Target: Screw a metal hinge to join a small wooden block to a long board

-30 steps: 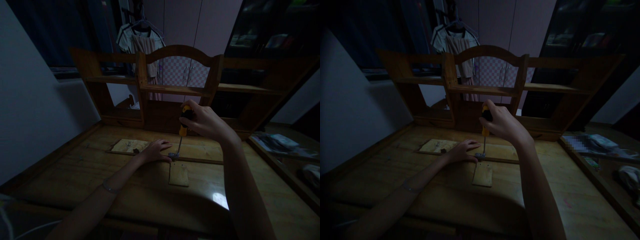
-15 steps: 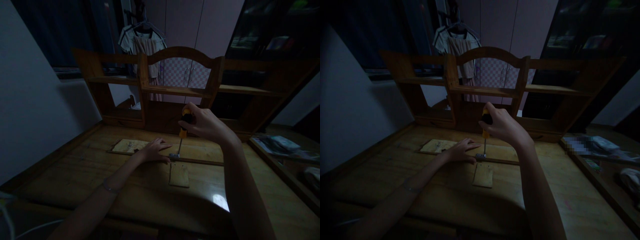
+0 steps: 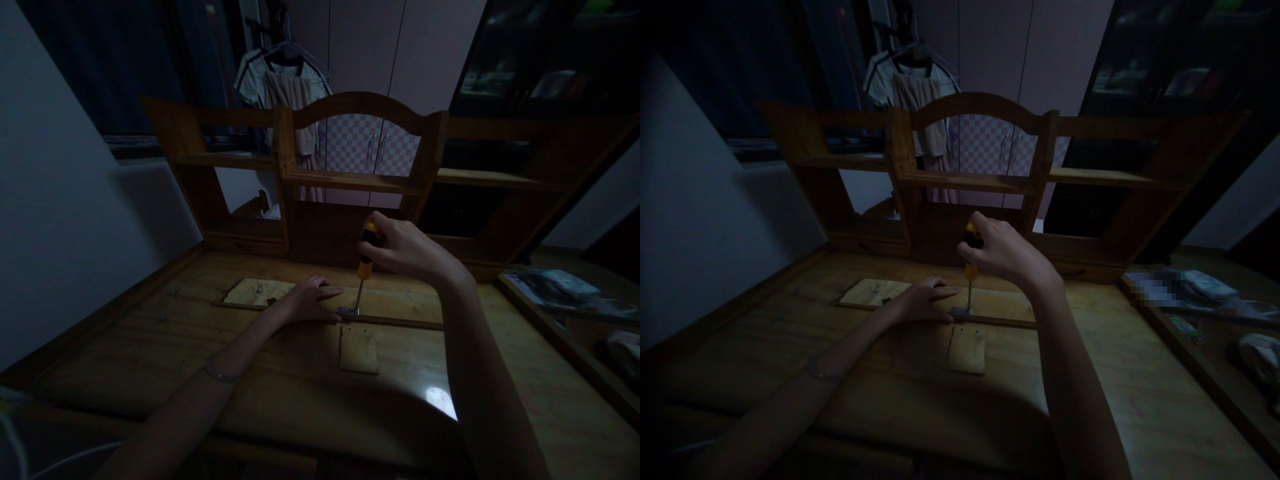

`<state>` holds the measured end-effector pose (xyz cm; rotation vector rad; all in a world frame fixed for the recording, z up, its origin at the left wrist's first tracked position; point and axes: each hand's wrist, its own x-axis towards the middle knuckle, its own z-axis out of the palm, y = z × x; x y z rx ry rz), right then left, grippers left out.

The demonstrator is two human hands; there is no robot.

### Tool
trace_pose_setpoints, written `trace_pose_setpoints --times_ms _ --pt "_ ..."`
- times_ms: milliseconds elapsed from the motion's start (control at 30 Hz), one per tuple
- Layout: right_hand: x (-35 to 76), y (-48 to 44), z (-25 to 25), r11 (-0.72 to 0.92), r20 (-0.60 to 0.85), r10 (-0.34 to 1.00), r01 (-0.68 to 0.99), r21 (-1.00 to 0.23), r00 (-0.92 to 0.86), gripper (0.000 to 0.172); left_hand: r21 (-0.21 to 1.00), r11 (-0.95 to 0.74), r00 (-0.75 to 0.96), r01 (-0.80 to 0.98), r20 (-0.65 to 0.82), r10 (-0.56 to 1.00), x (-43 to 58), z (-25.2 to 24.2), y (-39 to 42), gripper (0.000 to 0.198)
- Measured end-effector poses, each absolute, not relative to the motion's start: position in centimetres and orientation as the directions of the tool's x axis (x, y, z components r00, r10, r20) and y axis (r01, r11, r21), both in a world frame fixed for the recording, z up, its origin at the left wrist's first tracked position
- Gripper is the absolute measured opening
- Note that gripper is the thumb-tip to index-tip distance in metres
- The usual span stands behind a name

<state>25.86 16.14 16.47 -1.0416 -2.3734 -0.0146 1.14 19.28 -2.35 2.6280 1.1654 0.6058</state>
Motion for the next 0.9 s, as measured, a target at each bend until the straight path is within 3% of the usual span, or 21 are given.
trace_pose_setpoints --times_ms 233,533,733,900 --pt "25.7 17.0 15.8 0.73 0.555 0.628 0.66 -0.177 -0.546 0.012 0.289 -0.667 0.611 0.687 0.267 0.745 1.1 -2.2 19.2 0.077" --pt "25.2 16.9 15.7 0.751 0.548 0.619 0.629 -0.2 -0.564 0.028 0.211 -0.679 0.623 0.703 0.279 0.731 1.2 -2.4 19.0 0.073" --pt "24.8 17.4 15.0 0.679 0.59 0.637 0.724 -0.124 -0.497 0.026 0.122 -0.7 0.649 0.704 0.29 0.703 1.4 -2.3 18.8 0.072" --pt "24.8 17.3 15.3 0.692 0.565 0.647 0.705 -0.153 -0.513 0.028 0.105 -0.712 0.664 0.695 0.286 0.691 1.4 -2.2 18.7 0.073"
